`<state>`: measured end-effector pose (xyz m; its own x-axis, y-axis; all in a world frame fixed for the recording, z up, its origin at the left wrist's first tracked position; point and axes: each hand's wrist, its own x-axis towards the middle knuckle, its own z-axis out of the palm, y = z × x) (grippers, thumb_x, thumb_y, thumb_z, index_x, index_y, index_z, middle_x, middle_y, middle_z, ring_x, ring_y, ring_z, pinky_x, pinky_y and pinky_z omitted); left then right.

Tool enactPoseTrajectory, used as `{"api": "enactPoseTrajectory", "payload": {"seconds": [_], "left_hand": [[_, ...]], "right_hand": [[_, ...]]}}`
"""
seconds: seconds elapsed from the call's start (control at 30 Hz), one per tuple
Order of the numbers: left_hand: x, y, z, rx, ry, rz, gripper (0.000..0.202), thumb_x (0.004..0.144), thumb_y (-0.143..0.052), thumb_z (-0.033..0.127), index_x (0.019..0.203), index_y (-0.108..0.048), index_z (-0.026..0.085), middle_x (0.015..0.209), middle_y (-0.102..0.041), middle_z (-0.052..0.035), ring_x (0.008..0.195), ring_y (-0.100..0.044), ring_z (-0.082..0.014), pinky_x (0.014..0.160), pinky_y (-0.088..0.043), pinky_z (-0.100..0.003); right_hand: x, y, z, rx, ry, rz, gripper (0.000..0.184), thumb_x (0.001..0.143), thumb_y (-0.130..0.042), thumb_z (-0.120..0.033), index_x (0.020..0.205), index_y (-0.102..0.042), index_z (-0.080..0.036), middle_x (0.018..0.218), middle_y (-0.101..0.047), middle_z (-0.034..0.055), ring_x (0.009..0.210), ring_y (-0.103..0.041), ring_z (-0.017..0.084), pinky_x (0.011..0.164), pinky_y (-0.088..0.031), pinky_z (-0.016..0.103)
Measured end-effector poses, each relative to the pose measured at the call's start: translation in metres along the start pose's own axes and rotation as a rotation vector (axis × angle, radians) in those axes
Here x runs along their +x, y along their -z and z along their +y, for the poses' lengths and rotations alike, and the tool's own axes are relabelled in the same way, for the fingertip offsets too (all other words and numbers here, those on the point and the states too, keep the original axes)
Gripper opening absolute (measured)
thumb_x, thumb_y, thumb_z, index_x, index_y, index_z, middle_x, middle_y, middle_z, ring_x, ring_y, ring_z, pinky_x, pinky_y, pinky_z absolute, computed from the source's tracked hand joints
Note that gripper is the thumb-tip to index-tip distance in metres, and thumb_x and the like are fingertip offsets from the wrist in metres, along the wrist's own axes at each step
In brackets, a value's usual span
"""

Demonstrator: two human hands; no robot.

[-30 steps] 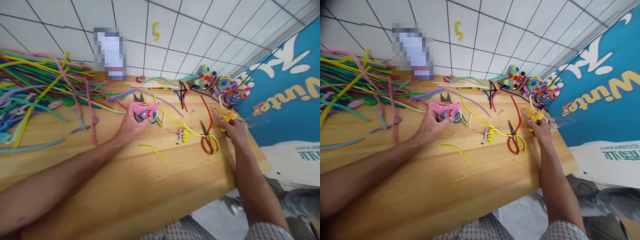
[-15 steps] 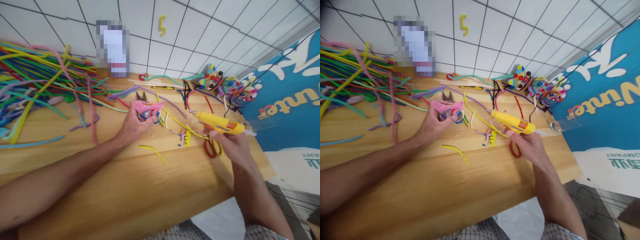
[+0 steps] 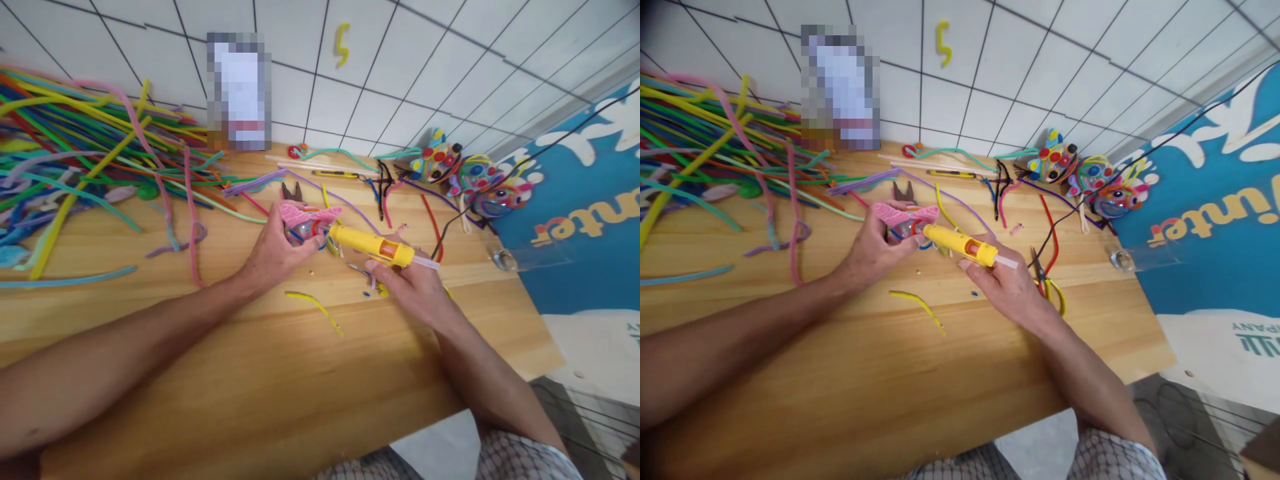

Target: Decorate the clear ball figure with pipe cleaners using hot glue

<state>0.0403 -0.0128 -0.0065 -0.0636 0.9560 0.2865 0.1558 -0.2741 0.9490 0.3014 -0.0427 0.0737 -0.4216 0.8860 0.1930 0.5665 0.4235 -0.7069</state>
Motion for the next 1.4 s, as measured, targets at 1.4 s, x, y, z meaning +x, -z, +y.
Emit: {"api": "enactPoseTrajectory", "payload": {"seconds": [1.4], "left_hand": [[-0.0009, 0.0036, -0.0009, 0.012, 0.018, -0.024, 0.06, 0.085, -0.09, 0.036, 0.133, -0.057, 0.024, 0.124, -0.077, -0.0058, 0.095, -0.075, -0.0194, 0.077, -0.063, -0.032]], "right_hand": [[0.0027, -0.0031, -0.0021, -0.162, -0.044, -0.012, 0.021, 0.11, -0.062, -0.038, 0.114, -0.075, -0.022, 0.098, -0.079, 0.0079, 0.095, -0.077, 0.028, 0.086, -0.062, 0.039]]}}
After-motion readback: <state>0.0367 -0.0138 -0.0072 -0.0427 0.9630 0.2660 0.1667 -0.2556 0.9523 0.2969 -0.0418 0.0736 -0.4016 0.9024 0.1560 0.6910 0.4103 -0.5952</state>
